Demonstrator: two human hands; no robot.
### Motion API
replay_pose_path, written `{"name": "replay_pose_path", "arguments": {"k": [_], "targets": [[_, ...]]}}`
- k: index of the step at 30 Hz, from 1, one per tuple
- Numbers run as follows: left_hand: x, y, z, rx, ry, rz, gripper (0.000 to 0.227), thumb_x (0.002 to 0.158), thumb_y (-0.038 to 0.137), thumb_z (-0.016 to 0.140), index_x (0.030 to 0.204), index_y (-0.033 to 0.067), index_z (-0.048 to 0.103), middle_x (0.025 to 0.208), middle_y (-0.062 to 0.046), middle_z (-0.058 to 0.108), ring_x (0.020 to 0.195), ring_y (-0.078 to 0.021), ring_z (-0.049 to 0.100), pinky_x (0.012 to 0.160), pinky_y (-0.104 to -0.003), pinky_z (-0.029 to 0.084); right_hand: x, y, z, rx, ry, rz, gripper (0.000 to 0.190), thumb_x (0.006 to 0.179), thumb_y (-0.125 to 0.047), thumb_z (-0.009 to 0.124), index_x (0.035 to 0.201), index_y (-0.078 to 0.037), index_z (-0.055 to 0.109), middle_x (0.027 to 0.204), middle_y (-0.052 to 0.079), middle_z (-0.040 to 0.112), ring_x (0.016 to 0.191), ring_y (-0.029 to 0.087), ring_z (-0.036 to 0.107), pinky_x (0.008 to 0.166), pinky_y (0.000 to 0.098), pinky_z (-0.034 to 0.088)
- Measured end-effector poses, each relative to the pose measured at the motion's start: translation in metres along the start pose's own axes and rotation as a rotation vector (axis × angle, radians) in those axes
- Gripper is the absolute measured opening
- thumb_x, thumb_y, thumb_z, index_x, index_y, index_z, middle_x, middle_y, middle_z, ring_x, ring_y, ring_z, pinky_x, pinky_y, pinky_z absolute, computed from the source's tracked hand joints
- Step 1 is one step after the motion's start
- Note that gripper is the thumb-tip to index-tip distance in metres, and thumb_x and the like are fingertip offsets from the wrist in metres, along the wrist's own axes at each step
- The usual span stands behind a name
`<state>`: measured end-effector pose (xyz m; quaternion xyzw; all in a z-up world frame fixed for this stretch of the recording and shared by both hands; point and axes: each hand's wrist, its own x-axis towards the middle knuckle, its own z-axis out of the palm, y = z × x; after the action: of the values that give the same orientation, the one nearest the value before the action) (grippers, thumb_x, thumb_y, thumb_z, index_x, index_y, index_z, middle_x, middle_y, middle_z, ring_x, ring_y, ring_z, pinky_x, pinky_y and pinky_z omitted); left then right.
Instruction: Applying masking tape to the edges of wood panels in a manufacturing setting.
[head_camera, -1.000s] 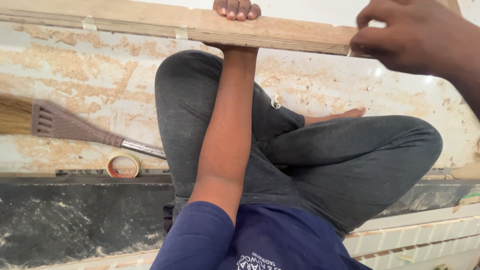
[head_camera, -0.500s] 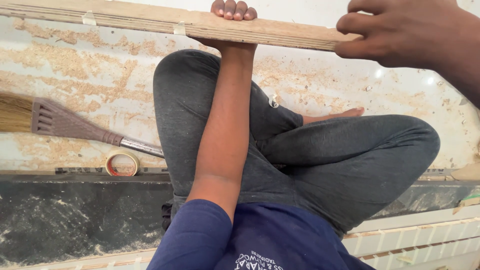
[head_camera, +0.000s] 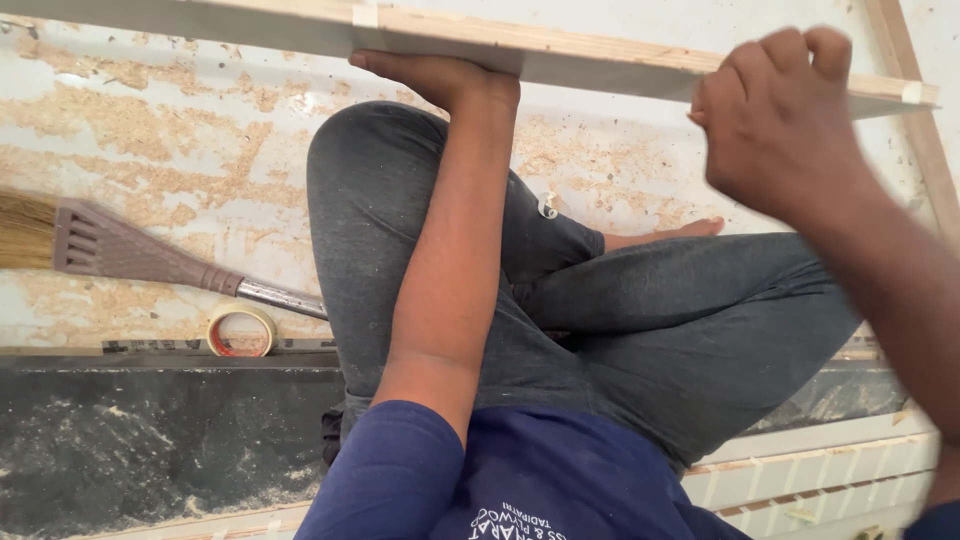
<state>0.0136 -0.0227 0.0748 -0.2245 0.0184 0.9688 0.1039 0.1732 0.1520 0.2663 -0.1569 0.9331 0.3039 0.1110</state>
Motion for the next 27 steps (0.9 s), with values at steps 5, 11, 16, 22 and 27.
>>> {"name": "replay_pose_path", "arguments": {"k": [5,11,16,22,27], "targets": [[0.000,0.000,0.003,0.171,0.280,0.073,0.101,0.081,0.090,0.015,0.162,0.0315,0.002,0.167,-0.010,0.014,0.151,-0.0352,0.020,0.119,-0.050,0.028,-0.017,-0.045,0.052,0.528,0.097,0.315,0.010,0.107,-0.013,0.064,0.097,-0.010,0.065,0.105,0.012,0.061,0.115,0.026,0.055,0.106,0.0457,0.041],[0.005,-0.006,-0.024,0.304,0.272,0.118,0.094,0.089,0.072,0.046,0.158,0.0138,0.022,0.158,-0.008,0.033,0.144,-0.0280,0.035,0.117,-0.039,0.035,0.001,-0.037,0.045,0.781,0.495,0.500,0.036,0.094,-0.029,0.078,0.110,-0.001,0.063,0.128,0.020,0.056,0.122,0.036,0.051,0.100,0.0535,0.043],[0.015,-0.010,-0.053,0.724,0.338,0.165,0.060,0.101,0.040,0.075,0.088,-0.0031,0.035,0.080,-0.007,0.035,0.065,-0.0222,0.033,0.052,-0.041,0.033,0.012,-0.015,0.093,0.182,0.454,0.289,0.055,0.083,-0.020,0.078,0.136,-0.008,0.071,0.138,0.017,0.069,0.132,0.035,0.060,0.106,0.0490,0.052],[0.003,-0.046,-0.072,0.440,0.329,0.191,0.089,0.096,0.085,0.034,0.112,0.0000,0.057,0.086,-0.007,0.055,0.072,-0.0155,0.051,0.061,-0.030,0.045,0.007,-0.009,0.111,0.650,0.525,0.234,0.027,0.096,0.003,0.071,0.120,-0.008,0.072,0.112,0.012,0.075,0.105,0.028,0.073,0.095,0.0382,0.058],[-0.015,-0.053,-0.041,0.401,0.417,0.111,0.097,0.084,0.091,0.030,0.154,0.0234,0.028,0.140,-0.005,0.040,0.117,-0.0242,0.047,0.104,-0.044,0.040,0.004,-0.020,0.126,0.797,0.340,0.251,0.023,0.092,-0.011,0.085,0.115,-0.008,0.078,0.098,0.012,0.076,0.087,0.029,0.073,0.081,0.0385,0.058]]}}
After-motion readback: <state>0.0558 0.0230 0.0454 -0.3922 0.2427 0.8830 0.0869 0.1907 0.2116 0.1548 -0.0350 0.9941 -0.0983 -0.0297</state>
